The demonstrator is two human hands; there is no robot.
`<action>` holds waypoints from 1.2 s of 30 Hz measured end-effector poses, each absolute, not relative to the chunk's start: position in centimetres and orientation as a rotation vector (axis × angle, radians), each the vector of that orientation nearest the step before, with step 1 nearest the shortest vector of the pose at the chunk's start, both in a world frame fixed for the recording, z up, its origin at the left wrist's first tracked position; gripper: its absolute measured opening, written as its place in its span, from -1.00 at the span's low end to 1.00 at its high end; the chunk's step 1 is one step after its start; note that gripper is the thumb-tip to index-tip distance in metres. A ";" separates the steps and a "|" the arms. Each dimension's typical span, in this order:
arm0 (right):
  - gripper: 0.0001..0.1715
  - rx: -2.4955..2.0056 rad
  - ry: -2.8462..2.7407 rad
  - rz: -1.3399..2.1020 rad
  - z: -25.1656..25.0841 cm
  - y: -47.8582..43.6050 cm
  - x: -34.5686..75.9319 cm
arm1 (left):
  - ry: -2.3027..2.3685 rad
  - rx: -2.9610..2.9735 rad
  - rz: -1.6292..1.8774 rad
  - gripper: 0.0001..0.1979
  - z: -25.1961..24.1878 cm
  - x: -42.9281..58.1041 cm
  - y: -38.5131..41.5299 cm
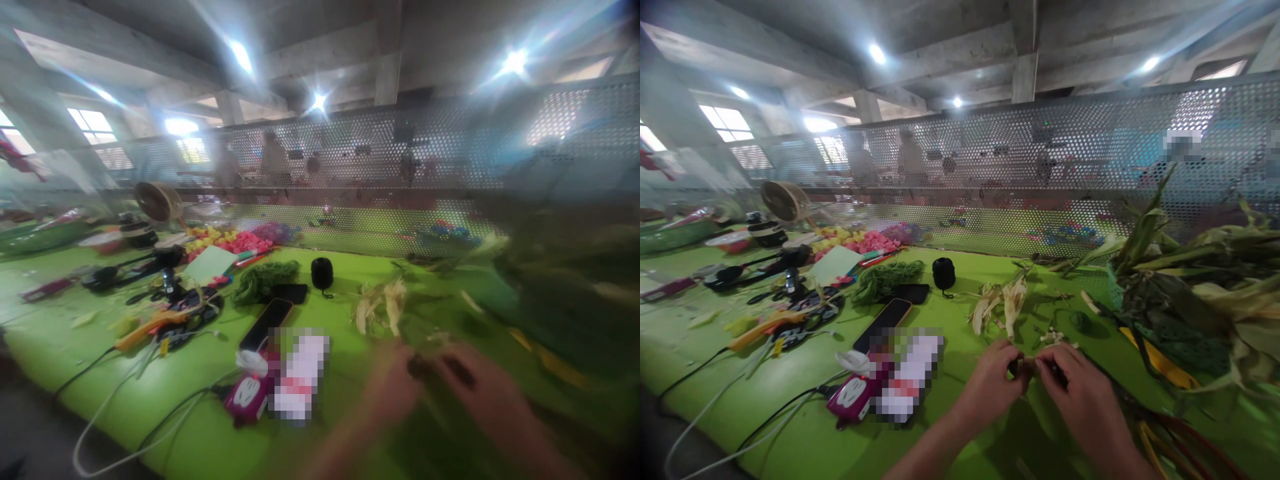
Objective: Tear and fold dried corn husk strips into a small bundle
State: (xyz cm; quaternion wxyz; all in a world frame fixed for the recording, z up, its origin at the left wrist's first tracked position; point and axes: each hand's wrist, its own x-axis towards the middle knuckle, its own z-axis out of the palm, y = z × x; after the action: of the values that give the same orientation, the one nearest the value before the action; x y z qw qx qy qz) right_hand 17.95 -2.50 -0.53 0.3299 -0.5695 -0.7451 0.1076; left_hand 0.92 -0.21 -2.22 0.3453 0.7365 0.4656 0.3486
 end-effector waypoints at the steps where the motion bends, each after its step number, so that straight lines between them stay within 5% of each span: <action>1: -0.77 -1.485 -1.952 0.276 -0.5 -2.5 17.8 | 1.225 1.907 0.893 -0.91 -2.2 0.9 -0.2; 36: -0.71 -1.390 -1.863 0.394 -0.9 -2.7 17.7 | 1.121 1.629 0.897 -0.85 -2.8 0.6 -0.4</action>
State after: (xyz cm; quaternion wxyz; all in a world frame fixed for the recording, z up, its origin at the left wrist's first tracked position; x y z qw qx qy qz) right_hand 17.66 -2.66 -0.89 0.3819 -0.5448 -0.7304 0.1546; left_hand 0.63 -0.42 -2.76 0.4664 0.6635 0.4568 0.3654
